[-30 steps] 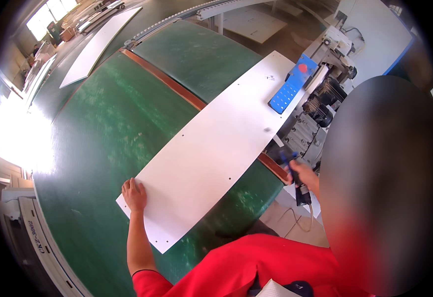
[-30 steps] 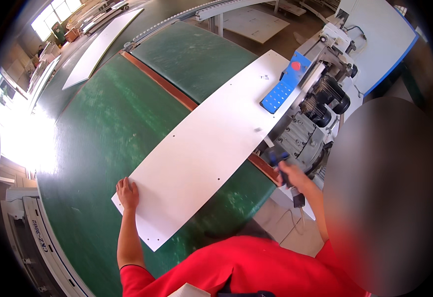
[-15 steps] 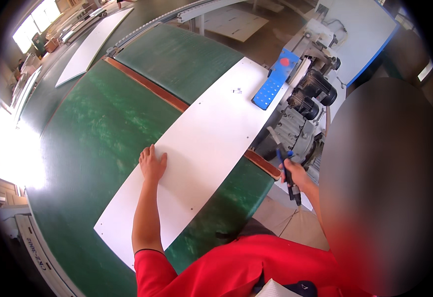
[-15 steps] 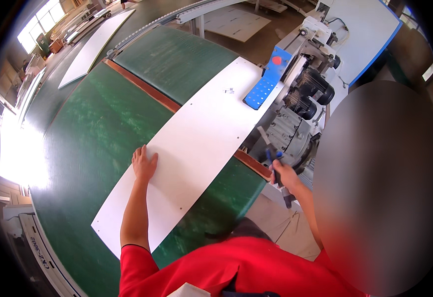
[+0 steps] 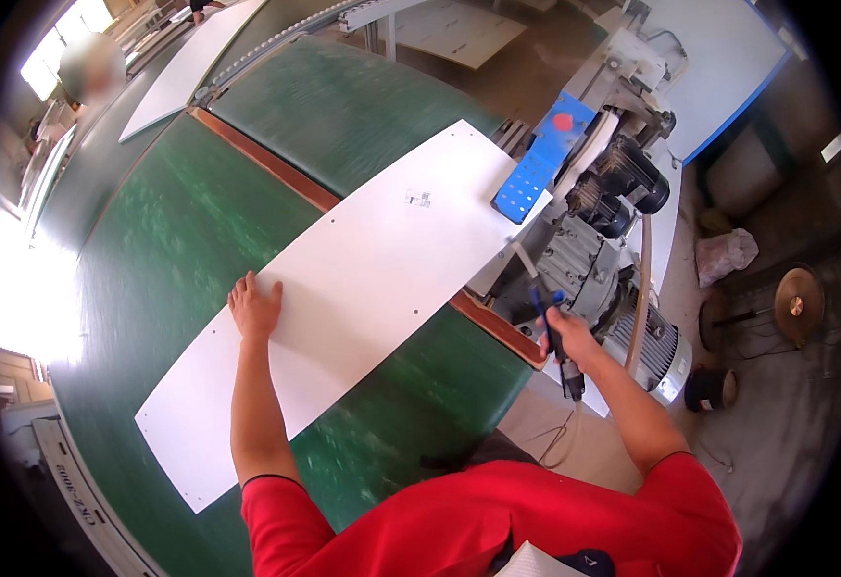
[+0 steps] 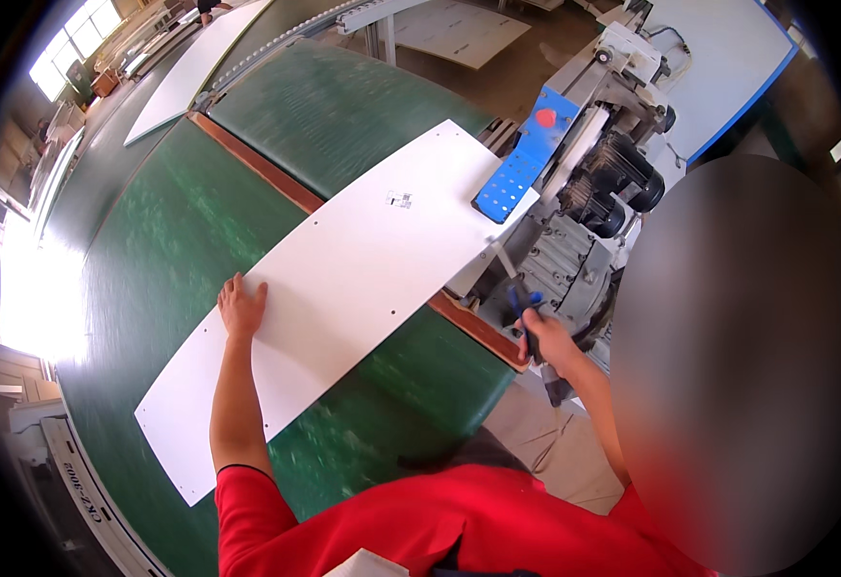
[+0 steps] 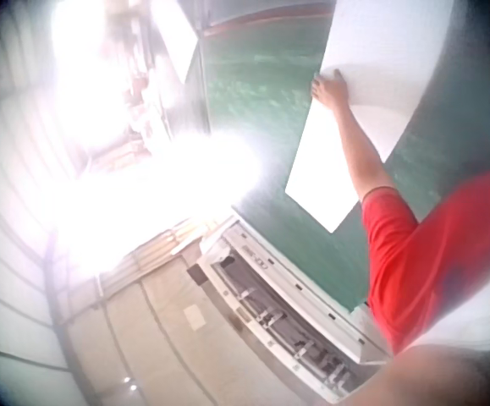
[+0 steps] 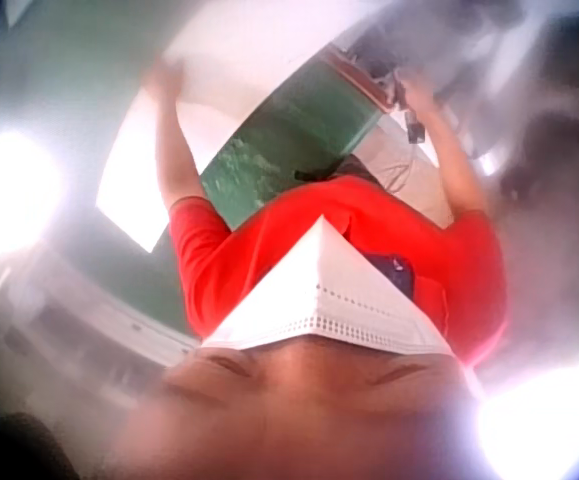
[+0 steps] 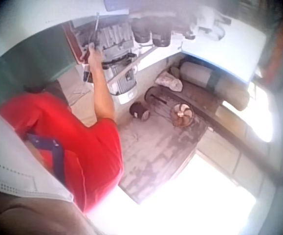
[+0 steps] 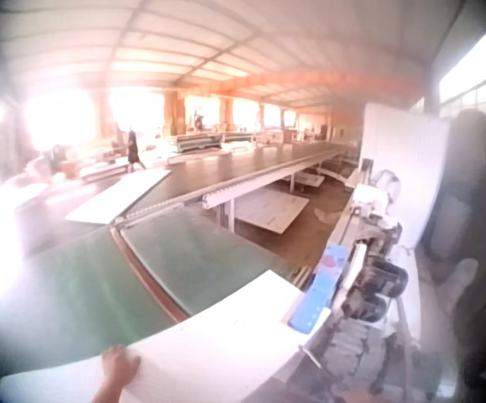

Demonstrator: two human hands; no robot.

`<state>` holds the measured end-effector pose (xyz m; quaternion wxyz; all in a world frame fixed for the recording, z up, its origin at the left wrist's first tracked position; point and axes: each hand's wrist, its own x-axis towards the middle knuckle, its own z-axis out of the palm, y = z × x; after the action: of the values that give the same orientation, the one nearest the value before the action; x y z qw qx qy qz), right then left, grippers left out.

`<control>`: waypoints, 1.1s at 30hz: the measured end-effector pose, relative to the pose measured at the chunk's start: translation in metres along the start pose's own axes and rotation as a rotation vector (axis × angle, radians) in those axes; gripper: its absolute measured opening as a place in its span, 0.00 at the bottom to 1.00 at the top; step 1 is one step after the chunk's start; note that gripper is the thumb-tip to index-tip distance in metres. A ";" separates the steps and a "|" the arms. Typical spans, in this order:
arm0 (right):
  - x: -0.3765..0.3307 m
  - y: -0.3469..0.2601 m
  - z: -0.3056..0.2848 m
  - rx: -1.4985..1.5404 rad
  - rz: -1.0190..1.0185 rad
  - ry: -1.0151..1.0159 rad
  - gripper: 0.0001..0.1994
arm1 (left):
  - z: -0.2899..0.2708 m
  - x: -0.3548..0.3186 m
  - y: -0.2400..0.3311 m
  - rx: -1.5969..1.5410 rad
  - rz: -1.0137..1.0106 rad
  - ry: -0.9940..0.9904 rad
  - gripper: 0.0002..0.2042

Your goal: The person uses a handheld air blower to clean dust from white rectangular panels on a green conveyor table in a workshop. They repeatedly pick up panels, blow air along edges and surfaces, and place them back on the table.

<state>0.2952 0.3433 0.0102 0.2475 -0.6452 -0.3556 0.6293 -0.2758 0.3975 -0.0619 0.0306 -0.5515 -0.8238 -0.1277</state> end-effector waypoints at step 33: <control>-0.113 0.074 0.040 -0.128 -0.092 -0.296 0.31 | 0.020 0.003 0.192 -0.202 0.372 -0.090 0.31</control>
<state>0.2718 0.2054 0.0219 0.1796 -0.5429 -0.4568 0.6814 -0.0989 0.4744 -0.0461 -0.0385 -0.6995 -0.6913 -0.1771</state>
